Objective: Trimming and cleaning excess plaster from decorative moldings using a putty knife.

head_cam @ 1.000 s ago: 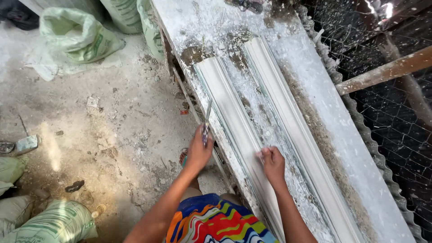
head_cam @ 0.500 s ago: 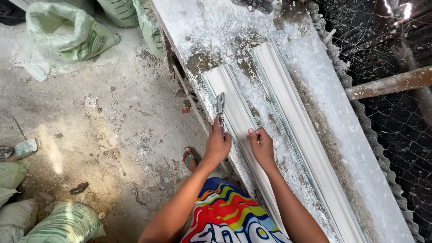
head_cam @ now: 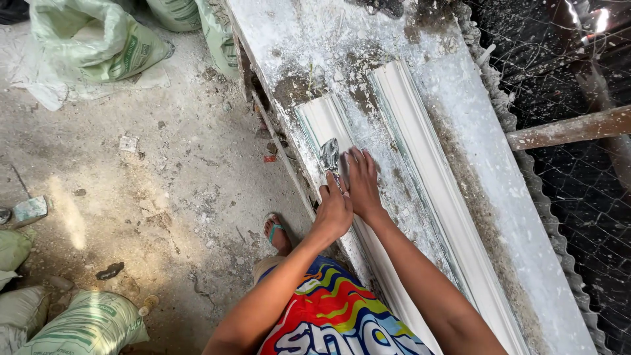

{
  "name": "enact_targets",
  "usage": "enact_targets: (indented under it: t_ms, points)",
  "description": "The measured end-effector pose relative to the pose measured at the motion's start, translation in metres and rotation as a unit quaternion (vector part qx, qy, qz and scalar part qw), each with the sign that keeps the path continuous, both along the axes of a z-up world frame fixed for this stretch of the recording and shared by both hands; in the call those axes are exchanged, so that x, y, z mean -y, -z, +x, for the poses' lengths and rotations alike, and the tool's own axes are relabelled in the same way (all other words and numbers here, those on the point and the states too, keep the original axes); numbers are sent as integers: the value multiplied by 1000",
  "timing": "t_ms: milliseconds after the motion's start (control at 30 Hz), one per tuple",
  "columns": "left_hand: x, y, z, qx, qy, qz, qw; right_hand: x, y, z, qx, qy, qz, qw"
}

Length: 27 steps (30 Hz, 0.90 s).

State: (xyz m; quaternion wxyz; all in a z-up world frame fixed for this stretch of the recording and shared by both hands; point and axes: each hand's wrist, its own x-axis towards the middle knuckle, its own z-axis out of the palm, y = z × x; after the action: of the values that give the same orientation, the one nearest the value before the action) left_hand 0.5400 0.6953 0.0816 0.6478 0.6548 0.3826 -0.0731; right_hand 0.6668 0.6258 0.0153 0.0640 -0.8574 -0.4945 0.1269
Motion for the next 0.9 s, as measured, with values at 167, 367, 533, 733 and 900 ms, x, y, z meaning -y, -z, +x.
enact_targets:
  t_ms: [167,367,533,733,900]
  points:
    - [-2,1,2,-14,13,20,1000,-8,35,15,22,-23,-13,999]
    - [7,24,4,-3,3,33,999,-4,63,20,70,-35,26,997]
    - [13,45,9,41,-40,108,993,-8,38,12,50,-35,-6,998]
    - [8,30,8,-30,-13,42,999,-8,49,15,37,-19,37,998]
    - [-14,32,11,-9,-37,79,996,-16,27,7,-6,-9,29,1000]
